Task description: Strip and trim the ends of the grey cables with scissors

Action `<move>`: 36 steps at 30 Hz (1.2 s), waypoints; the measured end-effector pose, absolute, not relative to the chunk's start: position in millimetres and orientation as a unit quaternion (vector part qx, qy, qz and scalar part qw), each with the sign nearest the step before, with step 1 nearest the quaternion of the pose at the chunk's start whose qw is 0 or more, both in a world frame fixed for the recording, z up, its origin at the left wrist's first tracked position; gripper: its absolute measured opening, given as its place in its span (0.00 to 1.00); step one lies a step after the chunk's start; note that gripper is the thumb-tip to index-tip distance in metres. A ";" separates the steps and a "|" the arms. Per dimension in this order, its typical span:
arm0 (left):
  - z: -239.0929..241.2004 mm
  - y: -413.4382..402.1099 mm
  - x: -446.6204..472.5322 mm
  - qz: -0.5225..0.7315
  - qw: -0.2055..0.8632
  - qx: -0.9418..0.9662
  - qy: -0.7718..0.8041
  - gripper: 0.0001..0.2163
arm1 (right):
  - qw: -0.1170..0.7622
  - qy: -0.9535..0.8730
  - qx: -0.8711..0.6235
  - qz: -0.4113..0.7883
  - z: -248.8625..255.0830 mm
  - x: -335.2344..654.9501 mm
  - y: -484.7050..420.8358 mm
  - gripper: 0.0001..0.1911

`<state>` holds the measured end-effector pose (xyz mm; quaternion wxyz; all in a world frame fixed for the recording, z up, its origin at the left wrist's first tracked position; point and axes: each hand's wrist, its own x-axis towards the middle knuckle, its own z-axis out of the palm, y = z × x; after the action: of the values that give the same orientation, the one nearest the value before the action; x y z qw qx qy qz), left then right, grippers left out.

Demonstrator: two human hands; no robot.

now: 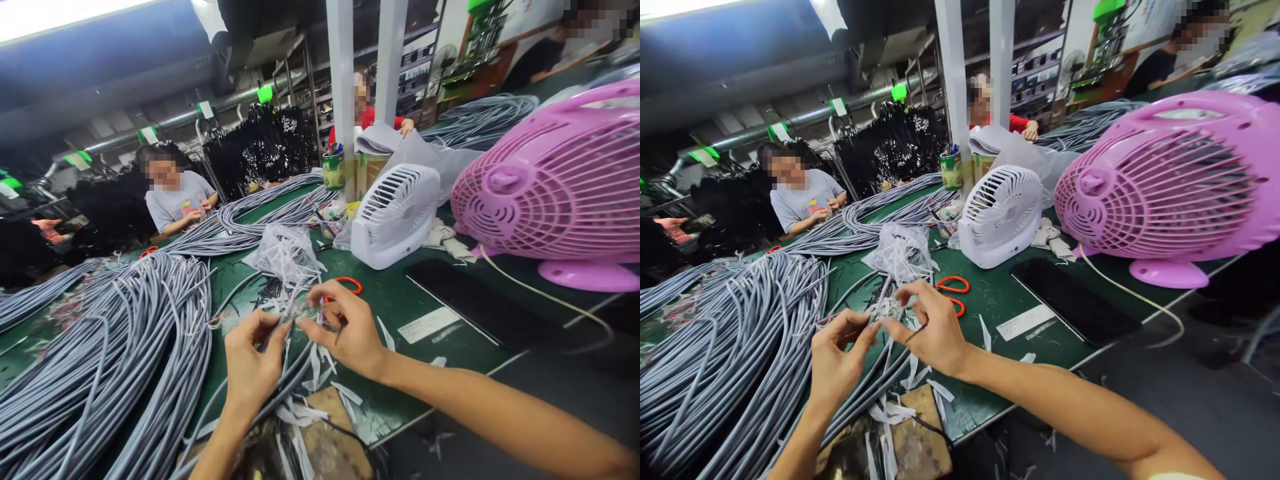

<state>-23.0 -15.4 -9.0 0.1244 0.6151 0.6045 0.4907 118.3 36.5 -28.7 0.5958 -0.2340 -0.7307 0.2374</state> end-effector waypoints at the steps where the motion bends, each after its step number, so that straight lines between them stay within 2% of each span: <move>1: -8.3 -17.1 -20.4 0.489 0.140 0.620 0.597 0.07 | 0.573 -0.736 -0.242 0.268 -27.4 118.6 39.6 0.09; 4: -7.0 -18.0 -17.5 0.488 0.200 0.615 0.587 0.07 | 0.508 -0.784 -0.206 0.291 -25.9 117.9 45.2 0.13; 7: -6.8 -14.8 -20.0 0.486 0.253 0.592 0.591 0.05 | 0.512 -0.799 -0.198 0.245 -27.1 116.7 45.7 0.15; 13: -7.5 -12.4 -21.6 0.531 0.198 0.556 0.608 0.05 | 0.505 -0.824 -0.146 0.211 -28.3 118.1 44.7 0.12; 17: -7.5 -10.7 -20.0 0.546 0.181 0.531 0.623 0.05 | 0.490 -0.840 -0.093 0.212 -29.4 119.3 43.4 0.13; 21: -4.2 -4.2 -29.0 0.584 0.185 0.484 0.625 0.07 | 0.462 -0.855 -0.026 0.234 -32.4 116.6 37.6 0.12; 24: -0.1 -0.9 -38.1 0.634 0.237 0.423 0.603 0.13 | 0.450 -0.856 0.024 0.252 -34.6 113.0 32.7 0.13; 29: 3.8 -6.4 -35.4 0.633 0.347 0.409 0.558 0.16 | 0.536 -0.808 -0.085 0.228 -31.6 114.7 33.9 0.12; 32: 3.5 -11.1 -28.1 0.593 0.374 0.438 0.563 0.15 | 0.586 -0.757 -0.166 0.237 -28.9 118.3 36.9 0.07; 36: 1.0 -12.4 -23.6 0.582 0.395 0.452 0.548 0.16 | 0.567 -0.770 -0.185 0.224 -31.1 117.4 40.2 0.11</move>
<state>-23.6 -12.4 1.0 0.3953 0.4525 0.5481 0.5819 117.4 40.2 -31.1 0.5675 -0.1852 -0.7703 0.2244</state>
